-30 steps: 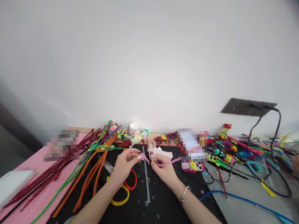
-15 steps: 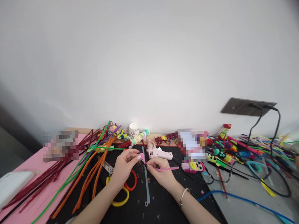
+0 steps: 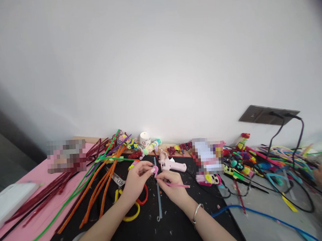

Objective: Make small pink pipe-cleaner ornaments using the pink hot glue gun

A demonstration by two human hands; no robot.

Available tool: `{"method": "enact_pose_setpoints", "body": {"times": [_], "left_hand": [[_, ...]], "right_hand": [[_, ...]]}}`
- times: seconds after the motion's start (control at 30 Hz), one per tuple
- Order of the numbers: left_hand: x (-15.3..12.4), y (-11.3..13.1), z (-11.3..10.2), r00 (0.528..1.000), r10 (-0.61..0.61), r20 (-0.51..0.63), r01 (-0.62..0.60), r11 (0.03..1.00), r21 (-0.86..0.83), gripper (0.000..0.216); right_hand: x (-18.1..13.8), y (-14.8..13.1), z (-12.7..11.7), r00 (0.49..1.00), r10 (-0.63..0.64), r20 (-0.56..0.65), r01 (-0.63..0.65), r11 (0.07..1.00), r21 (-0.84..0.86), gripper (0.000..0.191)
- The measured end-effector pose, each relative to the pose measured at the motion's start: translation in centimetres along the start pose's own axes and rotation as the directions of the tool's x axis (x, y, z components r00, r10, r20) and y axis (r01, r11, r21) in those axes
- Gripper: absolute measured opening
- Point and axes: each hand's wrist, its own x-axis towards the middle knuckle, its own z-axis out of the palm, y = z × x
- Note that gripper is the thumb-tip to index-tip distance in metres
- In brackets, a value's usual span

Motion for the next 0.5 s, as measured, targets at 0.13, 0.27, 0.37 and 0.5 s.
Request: {"method": "enact_pose_setpoints", "body": {"times": [0.13,0.27,0.37,0.5], "left_hand": [[0.05,-0.06,-0.02,1.000,0.008,-0.006,-0.008,1.000,0.023,0.029],[0.04,0.08,-0.06,1.000,0.010,-0.011,-0.009,1.000,0.029,0.030],[-0.02,0.20,-0.08,1.000,0.011,-0.015,-0.011,1.000,0.028,0.030],[-0.02,0.23,-0.05,1.000,0.007,-0.017,-0.006,1.000,0.024,0.030]], "right_hand": [[-0.02,-0.03,0.13,0.998,-0.065,0.002,0.065,0.996,-0.058,0.025],[-0.09,0.17,0.27,0.993,-0.119,0.002,0.119,0.988,-0.098,0.023],[-0.07,0.43,0.39,0.990,-0.143,0.006,0.143,0.984,-0.110,0.024],[0.02,0.74,0.56,0.985,-0.173,0.015,0.173,0.977,-0.122,0.024]]}}
